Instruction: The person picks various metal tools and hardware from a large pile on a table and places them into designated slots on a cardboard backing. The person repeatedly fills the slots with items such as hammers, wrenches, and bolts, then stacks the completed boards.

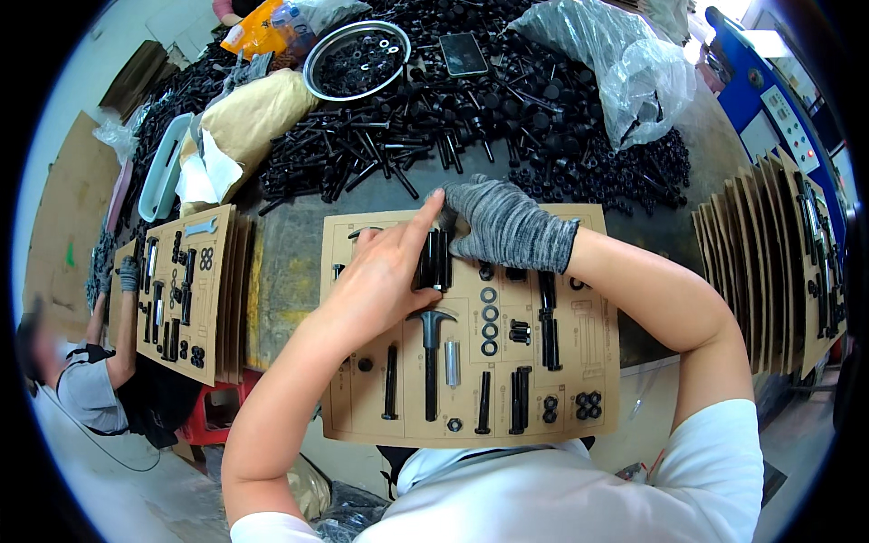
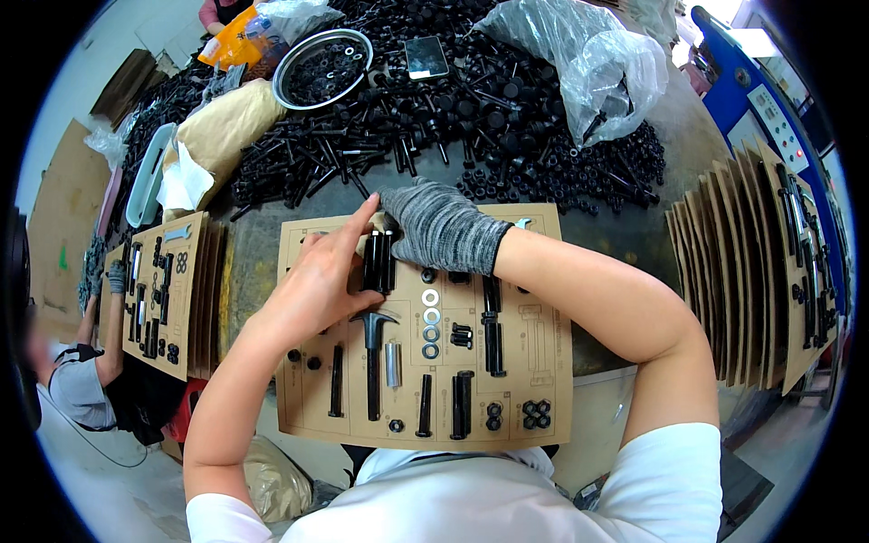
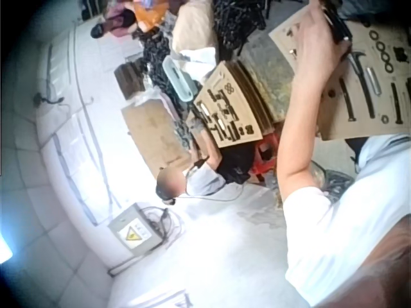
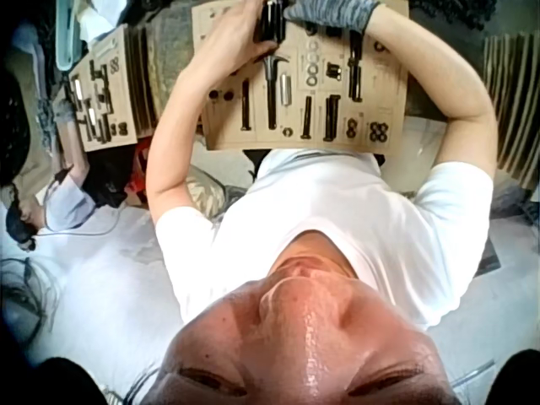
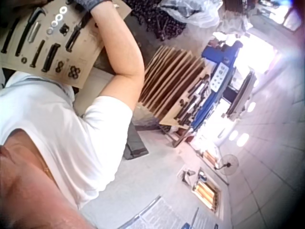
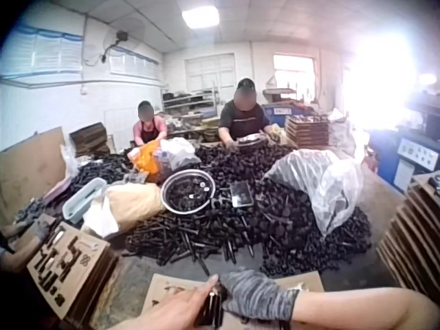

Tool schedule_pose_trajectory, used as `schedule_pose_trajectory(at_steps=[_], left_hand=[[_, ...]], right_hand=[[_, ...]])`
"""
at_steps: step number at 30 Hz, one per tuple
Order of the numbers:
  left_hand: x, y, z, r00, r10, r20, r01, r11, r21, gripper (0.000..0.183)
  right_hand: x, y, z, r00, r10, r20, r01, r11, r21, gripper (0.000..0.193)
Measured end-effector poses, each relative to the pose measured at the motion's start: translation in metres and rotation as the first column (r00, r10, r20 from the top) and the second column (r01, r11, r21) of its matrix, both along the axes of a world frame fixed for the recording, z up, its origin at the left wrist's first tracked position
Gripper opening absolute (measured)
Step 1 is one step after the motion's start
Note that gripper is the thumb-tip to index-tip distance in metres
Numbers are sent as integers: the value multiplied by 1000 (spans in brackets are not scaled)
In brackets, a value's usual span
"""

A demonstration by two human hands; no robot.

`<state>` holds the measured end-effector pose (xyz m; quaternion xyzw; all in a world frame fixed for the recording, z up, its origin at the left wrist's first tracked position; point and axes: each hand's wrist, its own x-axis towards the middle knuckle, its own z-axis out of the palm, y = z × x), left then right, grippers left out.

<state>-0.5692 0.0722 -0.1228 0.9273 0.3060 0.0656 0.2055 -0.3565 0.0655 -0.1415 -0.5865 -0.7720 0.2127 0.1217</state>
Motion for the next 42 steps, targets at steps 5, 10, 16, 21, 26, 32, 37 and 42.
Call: schedule_pose_trajectory(at_steps=[5, 10, 16, 21, 26, 32, 37, 42], left_hand=[[8, 1, 4, 1000, 5, 24, -4, 999, -47, 115], [22, 3, 31, 990, 41, -132, -55, 994, -99, 112], [98, 81, 33, 943, 75, 326, -119, 986, 117, 23], [207, 139, -32, 973, -32, 229, -67, 908, 414, 36], [244, 163, -62, 993, 21, 113, -74, 866, 495, 23], [222, 120, -18, 934, -72, 350, -113, 870, 480, 25], [169, -13, 18, 849, -9, 529, 119, 978, -174, 21], [148, -100, -16, 948, -150, 280, 186, 977, -106, 17]], right_hand=[[5, -5, -6, 999, 14, -45, -10, 995, 96, 40], [29, -3, -1, 996, 56, -77, -31, 957, 288, 37], [145, 18, 3, 883, -359, 303, 259, 910, 324, 30], [174, 21, -30, 929, -359, 90, 300, 874, 383, 26], [157, -73, 26, 838, -381, -390, 516, 784, 344, 26], [118, -214, 8, 820, -368, -438, 460, 879, 123, 25], [101, -256, -14, 868, -354, -348, 406, 910, 87, 18], [91, -267, -12, 893, -296, -338, 347, 933, 100, 15]])
